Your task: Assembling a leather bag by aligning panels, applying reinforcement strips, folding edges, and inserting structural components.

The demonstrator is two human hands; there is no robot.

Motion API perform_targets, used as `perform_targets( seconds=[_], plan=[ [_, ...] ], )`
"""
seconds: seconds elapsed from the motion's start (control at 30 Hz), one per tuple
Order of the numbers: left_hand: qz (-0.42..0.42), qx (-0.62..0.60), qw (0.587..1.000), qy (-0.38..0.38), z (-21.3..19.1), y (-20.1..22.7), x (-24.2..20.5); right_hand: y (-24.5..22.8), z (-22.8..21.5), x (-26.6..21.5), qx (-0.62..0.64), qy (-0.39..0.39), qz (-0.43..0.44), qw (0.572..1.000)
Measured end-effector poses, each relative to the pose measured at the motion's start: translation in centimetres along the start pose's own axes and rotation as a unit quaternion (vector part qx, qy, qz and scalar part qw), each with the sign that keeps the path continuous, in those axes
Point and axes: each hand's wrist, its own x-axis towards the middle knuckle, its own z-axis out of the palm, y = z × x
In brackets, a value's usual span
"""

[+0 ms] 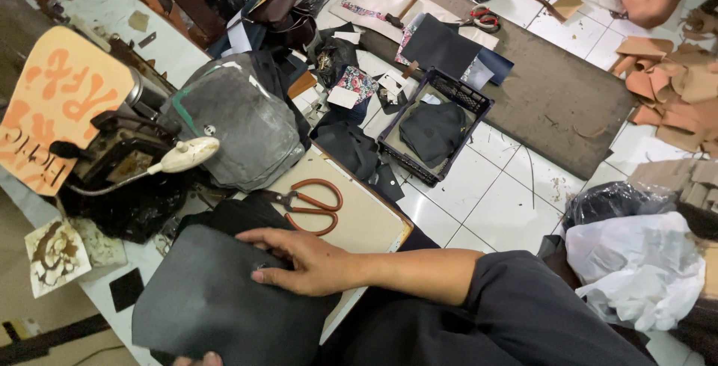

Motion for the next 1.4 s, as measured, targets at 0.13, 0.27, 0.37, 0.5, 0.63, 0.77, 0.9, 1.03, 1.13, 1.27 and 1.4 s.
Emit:
perform_targets(
  seconds=[0.13, 0.27, 0.37, 0.5, 0.63, 0.77, 0.9, 1.03, 1.13, 1.27, 1.4],
  plan=[
    [-0.062, -0.050, 0.995, 0.054, 1.1, -0.5, -2.4, 1.2, -0.7, 0.0, -0.054, 0.018, -0.033, 0.998],
    [0.021, -0.210, 0.971, 0.111, 4.9, -0.1, -4.1, 1.6, -1.2, -0.1, -0.123, 0.027, -0.055, 0.990],
    [0.049, -0.190, 0.980, 0.030, 5.2, 1.2, -4.6, 1.1, -1.1, -0.3, -0.073, 0.042, 0.007, 0.996],
    [0.180, -0.183, 0.962, -0.094, 5.6, 6.0, -6.4, 1.1, -0.6, -0.2, -0.095, 0.113, -0.040, 0.988],
    [0.201, -0.177, 0.955, -0.128, 5.3, 7.3, -6.8, 0.7, -1.0, 0.1, -0.061, 0.109, -0.033, 0.992],
    [0.220, -0.168, 0.953, -0.121, 5.2, 7.2, -6.7, 0.6, -1.1, 0.1, -0.045, 0.099, -0.028, 0.994],
    [0.211, -0.183, 0.952, -0.123, 5.1, 6.2, -5.9, 3.2, -2.3, 0.0, 0.027, 0.095, 0.016, 0.995],
    [0.188, -0.245, 0.943, -0.122, 5.2, 5.7, -5.4, 0.7, -1.9, 0.4, 0.122, 0.105, 0.054, 0.986],
    [0.183, -0.254, 0.943, -0.114, 5.4, 4.8, -4.8, 2.5, -2.4, 0.1, 0.122, 0.097, 0.055, 0.986],
    [0.179, -0.248, 0.946, -0.109, 5.5, 4.9, -4.9, 2.8, -2.5, 0.0, 0.106, 0.091, 0.042, 0.989],
    [0.200, -0.271, 0.939, -0.071, 6.6, 3.4, -3.7, 2.2, -1.7, 0.0, 0.080, 0.083, 0.028, 0.993]
  ],
)
